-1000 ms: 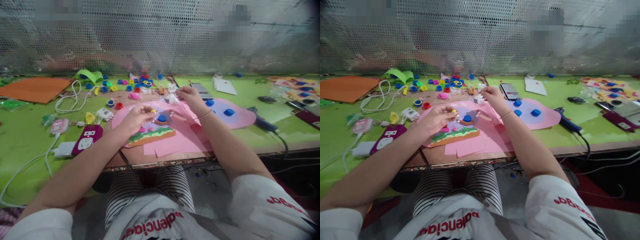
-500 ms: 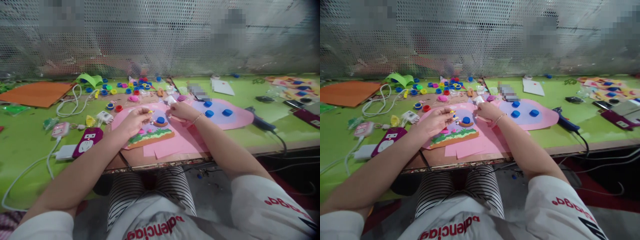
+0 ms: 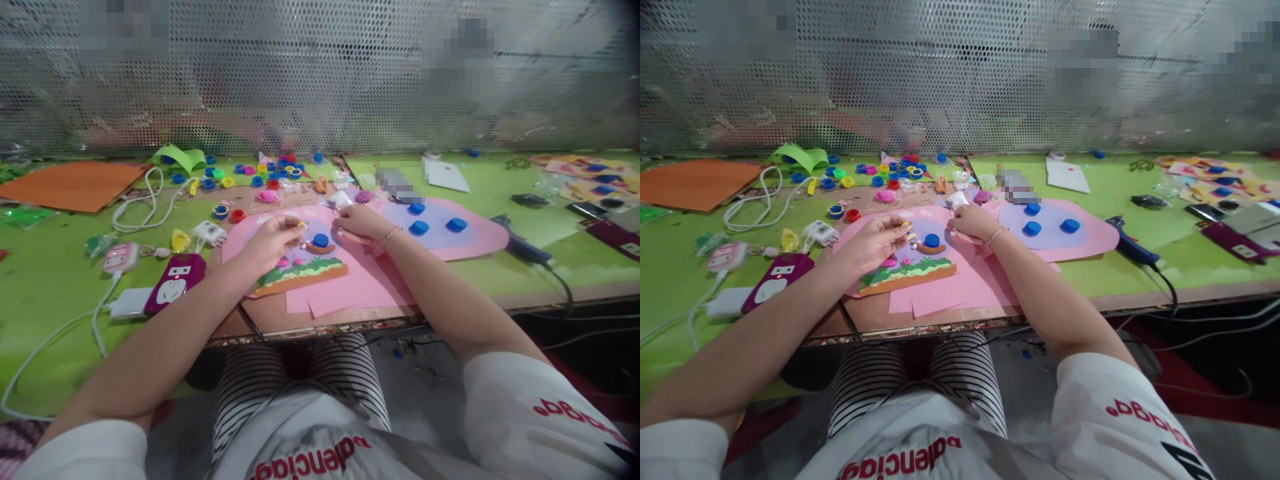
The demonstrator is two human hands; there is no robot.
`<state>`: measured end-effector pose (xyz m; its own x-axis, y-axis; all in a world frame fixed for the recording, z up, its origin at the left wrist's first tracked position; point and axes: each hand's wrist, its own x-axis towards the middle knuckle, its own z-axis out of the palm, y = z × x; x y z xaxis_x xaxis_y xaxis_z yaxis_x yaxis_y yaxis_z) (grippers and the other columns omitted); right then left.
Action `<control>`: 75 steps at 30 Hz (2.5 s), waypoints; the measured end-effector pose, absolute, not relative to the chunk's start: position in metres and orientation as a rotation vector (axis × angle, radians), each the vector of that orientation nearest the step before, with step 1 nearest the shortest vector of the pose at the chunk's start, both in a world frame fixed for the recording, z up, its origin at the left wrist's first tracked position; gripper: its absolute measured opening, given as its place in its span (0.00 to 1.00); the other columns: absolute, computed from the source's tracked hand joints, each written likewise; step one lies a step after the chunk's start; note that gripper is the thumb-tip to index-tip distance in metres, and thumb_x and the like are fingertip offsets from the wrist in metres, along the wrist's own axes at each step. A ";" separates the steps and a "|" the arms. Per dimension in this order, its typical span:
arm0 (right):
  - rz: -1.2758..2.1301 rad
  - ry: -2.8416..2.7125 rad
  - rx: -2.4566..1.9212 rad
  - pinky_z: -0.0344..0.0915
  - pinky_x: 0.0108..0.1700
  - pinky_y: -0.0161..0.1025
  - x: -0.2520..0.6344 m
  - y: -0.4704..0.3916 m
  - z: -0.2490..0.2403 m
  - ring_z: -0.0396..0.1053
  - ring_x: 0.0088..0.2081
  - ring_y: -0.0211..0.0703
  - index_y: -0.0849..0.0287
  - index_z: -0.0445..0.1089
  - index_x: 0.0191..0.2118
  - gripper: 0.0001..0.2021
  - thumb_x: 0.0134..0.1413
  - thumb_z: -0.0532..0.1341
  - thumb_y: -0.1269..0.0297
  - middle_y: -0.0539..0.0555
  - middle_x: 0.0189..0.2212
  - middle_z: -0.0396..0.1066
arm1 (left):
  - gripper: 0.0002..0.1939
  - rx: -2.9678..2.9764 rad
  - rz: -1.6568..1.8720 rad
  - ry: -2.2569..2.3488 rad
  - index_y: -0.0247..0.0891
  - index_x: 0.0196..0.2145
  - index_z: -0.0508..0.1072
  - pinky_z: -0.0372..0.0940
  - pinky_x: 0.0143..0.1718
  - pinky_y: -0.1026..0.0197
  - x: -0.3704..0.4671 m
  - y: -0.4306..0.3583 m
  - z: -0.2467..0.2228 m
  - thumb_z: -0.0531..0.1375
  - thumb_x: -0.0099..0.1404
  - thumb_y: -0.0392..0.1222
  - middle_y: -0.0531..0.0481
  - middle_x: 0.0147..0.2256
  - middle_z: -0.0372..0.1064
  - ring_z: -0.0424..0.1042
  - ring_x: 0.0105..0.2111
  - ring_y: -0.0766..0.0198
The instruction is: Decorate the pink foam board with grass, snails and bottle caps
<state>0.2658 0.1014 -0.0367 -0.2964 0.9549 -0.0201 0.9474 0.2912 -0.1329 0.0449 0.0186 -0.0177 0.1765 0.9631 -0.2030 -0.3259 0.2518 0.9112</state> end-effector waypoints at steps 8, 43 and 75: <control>0.125 -2.362 -1.680 0.58 0.33 0.36 0.263 0.098 -0.035 0.69 0.34 0.45 0.63 0.73 0.33 0.12 0.52 0.52 0.70 0.60 0.33 0.75 | 0.10 0.863 1.099 0.912 0.34 0.27 0.66 0.63 0.31 0.67 0.044 0.019 -0.017 0.64 0.49 0.28 0.55 0.26 0.66 0.66 0.26 0.73; 0.246 -2.324 -1.555 0.59 0.35 0.35 0.263 0.098 -0.037 0.69 0.35 0.43 0.62 0.73 0.33 0.09 0.51 0.56 0.68 0.57 0.33 0.75 | 0.09 0.888 1.102 0.917 0.34 0.27 0.66 0.62 0.32 0.65 0.043 0.017 -0.014 0.64 0.50 0.29 0.54 0.27 0.65 0.66 0.27 0.72; 0.233 -2.269 -1.406 0.62 0.34 0.33 0.263 0.097 -0.041 0.70 0.31 0.40 0.62 0.75 0.31 0.08 0.45 0.59 0.74 0.54 0.29 0.75 | 0.09 0.908 1.091 0.911 0.34 0.26 0.67 0.62 0.33 0.65 0.043 0.017 -0.013 0.65 0.49 0.28 0.55 0.25 0.66 0.66 0.27 0.72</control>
